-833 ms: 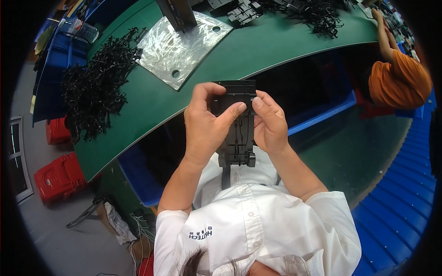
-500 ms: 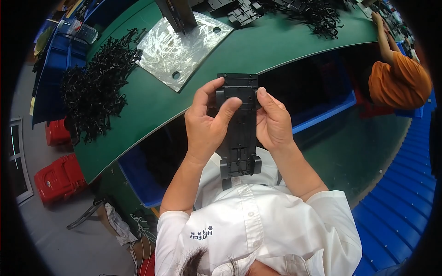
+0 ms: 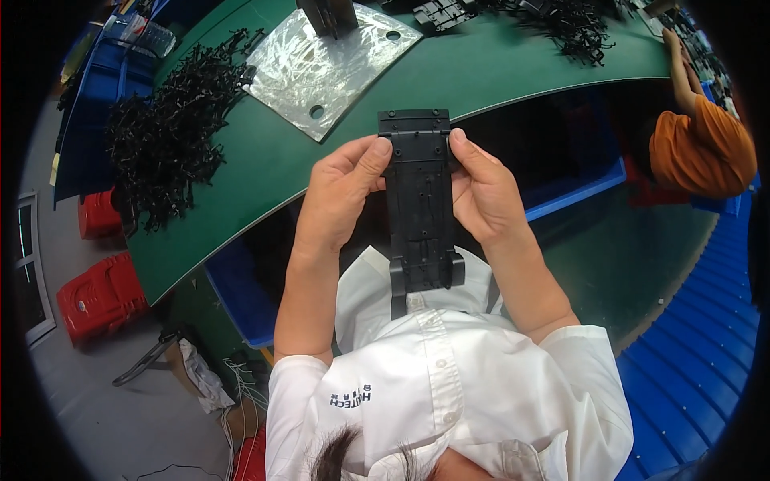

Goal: Assembling components onto a toy car chassis at a factory workstation.

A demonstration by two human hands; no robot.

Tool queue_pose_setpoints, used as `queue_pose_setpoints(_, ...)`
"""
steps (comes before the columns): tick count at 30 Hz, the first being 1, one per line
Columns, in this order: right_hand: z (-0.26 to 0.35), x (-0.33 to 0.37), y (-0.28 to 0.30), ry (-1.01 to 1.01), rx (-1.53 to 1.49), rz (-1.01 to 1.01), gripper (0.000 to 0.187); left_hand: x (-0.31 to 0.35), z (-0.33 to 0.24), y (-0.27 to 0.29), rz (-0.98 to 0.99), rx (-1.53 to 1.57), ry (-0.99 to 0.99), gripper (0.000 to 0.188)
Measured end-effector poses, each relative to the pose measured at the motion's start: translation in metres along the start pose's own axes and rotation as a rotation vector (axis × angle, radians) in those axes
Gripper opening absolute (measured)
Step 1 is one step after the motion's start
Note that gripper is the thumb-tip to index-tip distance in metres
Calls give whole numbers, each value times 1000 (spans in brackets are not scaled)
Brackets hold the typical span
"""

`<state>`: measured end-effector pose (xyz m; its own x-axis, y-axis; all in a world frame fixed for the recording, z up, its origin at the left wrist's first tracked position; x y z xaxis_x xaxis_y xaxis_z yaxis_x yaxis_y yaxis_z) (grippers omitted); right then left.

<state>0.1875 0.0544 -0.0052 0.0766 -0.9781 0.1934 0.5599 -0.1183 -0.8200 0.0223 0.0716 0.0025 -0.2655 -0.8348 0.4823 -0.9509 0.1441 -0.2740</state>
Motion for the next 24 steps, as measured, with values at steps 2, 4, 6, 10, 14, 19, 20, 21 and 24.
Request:
queue_pose_setpoints(2,2,-1,-3,-6,84,-21,32,2,-3,2,59,123,79,36)
queue_pose_setpoints(4,3,-1,-2,-9,169,-40,32,2,-6,4,59,130,85,35)
queue_pose_setpoints(6,5,-3,2,-28,259,-21,32,0,-5,9,105,152,115,33)
queue_pose_setpoints(10,7,-6,3,-56,282,-15,32,0,-8,10,106,169,127,32)
queue_pose_setpoints(14,7,-8,3,-103,317,-38,31,1,-12,12,96,154,141,32)
queue_pose_setpoints(19,5,-14,-4,-106,249,-23,30,-3,-15,16,113,186,150,31)
queue_pose_setpoints(20,5,-15,-5,-109,237,-22,31,-4,-15,17,117,199,157,31)
queue_pose_setpoints(21,5,-16,-6,-112,224,-20,31,-5,-14,18,120,213,165,30)
queue_pose_setpoints(24,4,-18,-9,-90,212,-12,31,-6,-13,20,113,236,144,29)
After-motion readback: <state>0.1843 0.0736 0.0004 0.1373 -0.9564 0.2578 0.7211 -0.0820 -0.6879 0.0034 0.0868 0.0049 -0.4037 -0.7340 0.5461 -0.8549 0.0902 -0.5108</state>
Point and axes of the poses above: each hand's wrist, its own x-axis away from the middle knuckle, its own y-axis out of the back of the hand, z = x × y, the point moved 2 cm from there along -x, towards the middle knuckle, and after that the axes turned 12 degrees about y, right-handed, at the moved point
